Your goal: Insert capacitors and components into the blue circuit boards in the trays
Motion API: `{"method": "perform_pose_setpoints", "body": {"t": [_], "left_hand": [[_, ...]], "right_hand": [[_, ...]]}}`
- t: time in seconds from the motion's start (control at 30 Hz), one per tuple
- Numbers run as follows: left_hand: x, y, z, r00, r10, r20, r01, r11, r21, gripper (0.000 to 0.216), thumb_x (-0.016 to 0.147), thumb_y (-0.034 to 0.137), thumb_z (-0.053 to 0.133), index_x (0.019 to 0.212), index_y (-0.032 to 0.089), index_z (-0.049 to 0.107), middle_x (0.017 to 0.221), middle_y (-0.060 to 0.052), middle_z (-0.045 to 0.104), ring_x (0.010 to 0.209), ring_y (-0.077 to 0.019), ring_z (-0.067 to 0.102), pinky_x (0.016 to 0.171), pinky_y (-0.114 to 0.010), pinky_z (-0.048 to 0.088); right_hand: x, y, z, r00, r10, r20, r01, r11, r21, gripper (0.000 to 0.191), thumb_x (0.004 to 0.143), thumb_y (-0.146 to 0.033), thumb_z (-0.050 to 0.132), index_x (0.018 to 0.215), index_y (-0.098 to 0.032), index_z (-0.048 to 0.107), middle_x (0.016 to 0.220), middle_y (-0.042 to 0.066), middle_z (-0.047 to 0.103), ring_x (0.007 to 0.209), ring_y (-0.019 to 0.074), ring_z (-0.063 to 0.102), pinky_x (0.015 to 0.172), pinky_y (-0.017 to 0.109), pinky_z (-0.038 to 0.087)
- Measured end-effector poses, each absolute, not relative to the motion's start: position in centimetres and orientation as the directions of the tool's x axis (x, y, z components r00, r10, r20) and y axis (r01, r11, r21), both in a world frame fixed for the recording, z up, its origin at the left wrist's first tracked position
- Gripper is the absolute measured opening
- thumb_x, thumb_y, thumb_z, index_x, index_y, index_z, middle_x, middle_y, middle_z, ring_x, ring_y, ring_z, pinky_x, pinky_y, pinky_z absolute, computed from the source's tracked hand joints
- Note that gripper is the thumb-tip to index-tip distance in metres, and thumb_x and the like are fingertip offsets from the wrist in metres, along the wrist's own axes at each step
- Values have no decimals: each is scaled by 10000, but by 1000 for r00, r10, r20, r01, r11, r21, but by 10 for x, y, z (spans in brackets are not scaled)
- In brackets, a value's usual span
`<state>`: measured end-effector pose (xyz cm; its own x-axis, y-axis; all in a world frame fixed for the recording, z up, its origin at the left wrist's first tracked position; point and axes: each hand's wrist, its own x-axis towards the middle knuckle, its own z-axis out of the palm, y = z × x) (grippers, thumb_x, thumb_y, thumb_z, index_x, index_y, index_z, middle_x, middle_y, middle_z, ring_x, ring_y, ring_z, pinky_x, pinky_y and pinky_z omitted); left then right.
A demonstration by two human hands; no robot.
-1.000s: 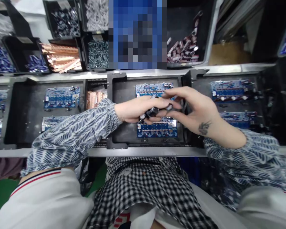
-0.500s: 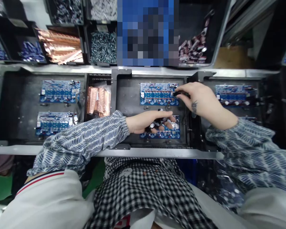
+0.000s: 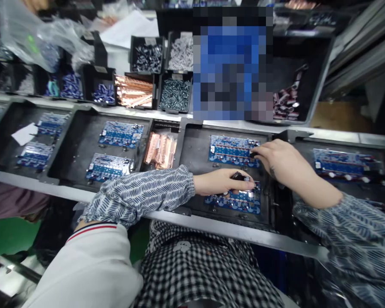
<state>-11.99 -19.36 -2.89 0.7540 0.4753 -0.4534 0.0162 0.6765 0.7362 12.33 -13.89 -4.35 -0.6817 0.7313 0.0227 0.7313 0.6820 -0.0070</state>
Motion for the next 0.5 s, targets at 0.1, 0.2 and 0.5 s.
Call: {"method": "perform_pose_setpoints", "body": {"t": [0.1, 0.2, 0.5], "left_hand": [[-119, -196, -33, 751, 515, -415, -12, 637, 770, 421, 764, 429, 923, 957, 164, 660, 784, 28, 549, 693, -96, 473, 562, -212, 348], [-117, -201, -32, 752, 527, -397, -40, 637, 770, 393, 743, 425, 940, 896, 188, 667, 772, 14, 555, 674, -103, 472, 551, -223, 350], [-211, -79, 35, 126, 971, -203, -202, 226, 953, 161, 1021, 325, 690, 1023, 168, 657, 884, -29, 575, 662, -73, 460, 528, -186, 314]], "right_hand": [[119, -145, -45, -668, 744, 21, 744, 668, 21, 340, 1019, -271, 479, 988, -124, 784, 886, 155, 763, 762, 294, 649, 721, 430, 541], [112, -158, -36, -614, 780, 118, 781, 622, -49, 383, 1025, -281, 465, 1247, -100, 720, 1098, 189, 767, 880, 327, 693, 799, 498, 589], [115, -180, 6, -499, 809, 312, 780, 576, -244, 298, 986, -312, 572, 1273, -286, 650, 1081, 136, 747, 862, 330, 743, 760, 479, 640]]}}
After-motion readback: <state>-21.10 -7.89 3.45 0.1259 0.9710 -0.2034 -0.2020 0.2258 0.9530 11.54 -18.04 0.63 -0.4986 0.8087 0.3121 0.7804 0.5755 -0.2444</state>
